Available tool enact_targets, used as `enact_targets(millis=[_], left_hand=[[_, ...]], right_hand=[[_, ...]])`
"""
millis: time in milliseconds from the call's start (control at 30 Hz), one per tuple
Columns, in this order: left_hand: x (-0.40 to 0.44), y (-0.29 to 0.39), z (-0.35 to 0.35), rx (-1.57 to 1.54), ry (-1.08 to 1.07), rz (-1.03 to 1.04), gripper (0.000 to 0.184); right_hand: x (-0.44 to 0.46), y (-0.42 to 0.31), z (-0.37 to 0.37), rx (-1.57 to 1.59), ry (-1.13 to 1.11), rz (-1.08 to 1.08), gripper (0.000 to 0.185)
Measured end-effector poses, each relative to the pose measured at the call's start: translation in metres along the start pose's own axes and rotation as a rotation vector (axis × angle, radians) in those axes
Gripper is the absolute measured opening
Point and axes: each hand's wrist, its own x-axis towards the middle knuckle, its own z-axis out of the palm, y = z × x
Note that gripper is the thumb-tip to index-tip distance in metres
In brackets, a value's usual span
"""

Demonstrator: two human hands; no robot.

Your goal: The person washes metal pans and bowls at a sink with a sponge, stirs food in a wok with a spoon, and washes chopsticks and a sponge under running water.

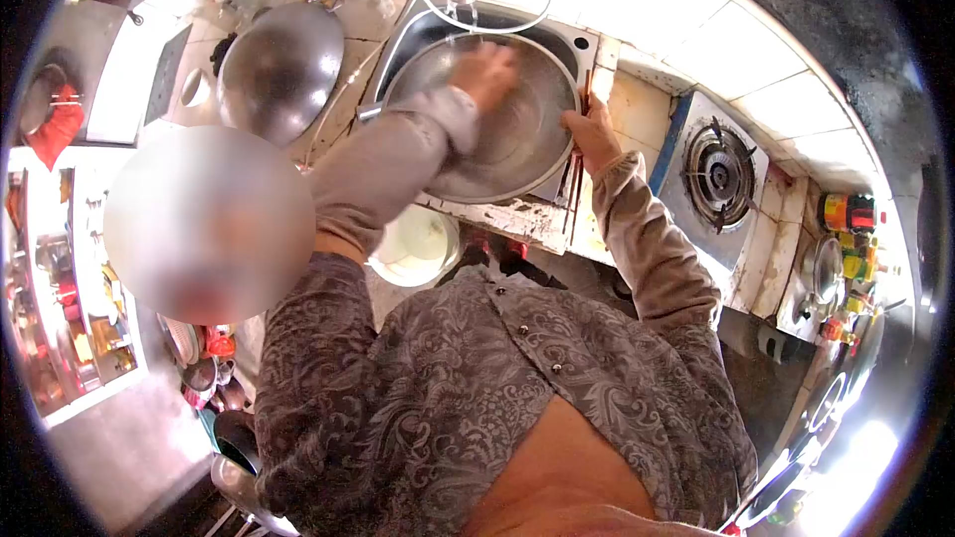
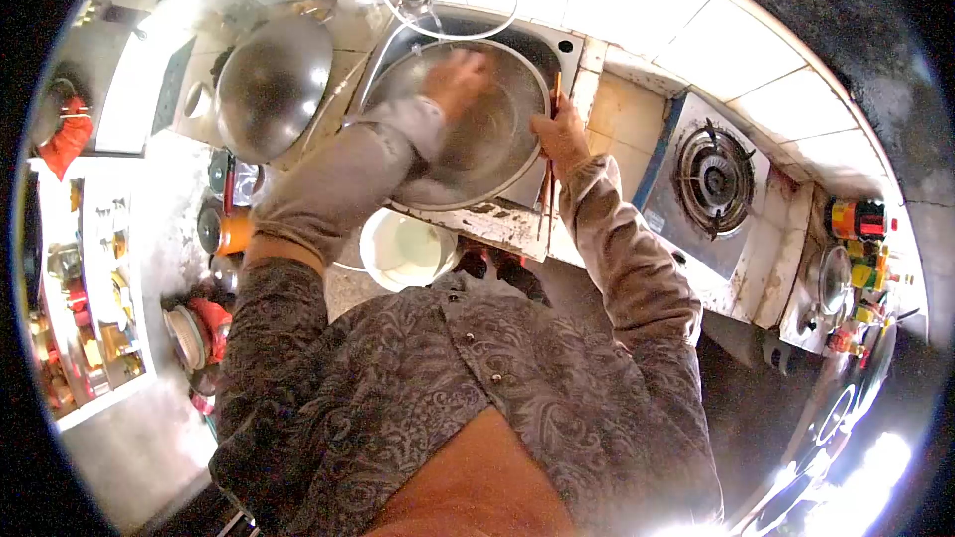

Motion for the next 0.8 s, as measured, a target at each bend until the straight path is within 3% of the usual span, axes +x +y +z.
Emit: enact_targets(millis=[67,100,167,233,333,367,433,467,533,700,800], left_hand=[[-0.028,-0.027,0.005,-0.194,-0.096,-0.216,0.019],[-0.044,-0.025,0.009,-0.276,-0.351,-0.243,0.02],[-0.065,-0.006,0.01,-0.314,-0.442,-0.16,0.022],[-0.067,0.045,-0.033,-0.238,-0.114,0.057,0.021],[-0.041,0.021,-0.025,-0.076,0.196,0.253,0.031],[-0.027,0.003,-0.017,-0.047,0.144,0.222,0.031],[-0.027,-0.024,-0.005,-0.119,-0.17,0.0,0.032],[-0.036,-0.036,0.006,-0.184,-0.317,-0.094,0.032],[-0.056,-0.038,0.026,-0.262,-0.491,-0.145,0.032],[-0.046,-0.024,0.017,-0.331,-0.1,-0.156,0.033],[-0.011,-0.022,0.032,-0.582,0.015,-0.082,0.034]], right_hand=[[0.011,0.01,-0.004,-0.052,0.087,-0.119,0.031],[0.017,0.018,-0.003,-0.073,0.126,-0.182,0.032],[0.026,0.033,0.003,-0.105,0.187,-0.238,0.026],[0.024,0.027,0.012,-0.132,0.194,-0.239,0.024],[-0.01,-0.009,0.026,-0.182,0.105,-0.134,0.025],[-0.01,-0.013,0.025,-0.142,0.114,-0.107,0.028],[-0.011,-0.014,0.017,-0.063,0.128,-0.037,0.034],[0.001,0.002,0.011,-0.136,0.178,-0.158,0.035],[0.009,0.011,0.006,-0.2,0.186,-0.187,0.037],[-0.02,-0.023,0.027,-0.109,0.115,-0.058,0.036],[-0.008,-0.009,0.035,-0.18,0.147,-0.128,0.037]])
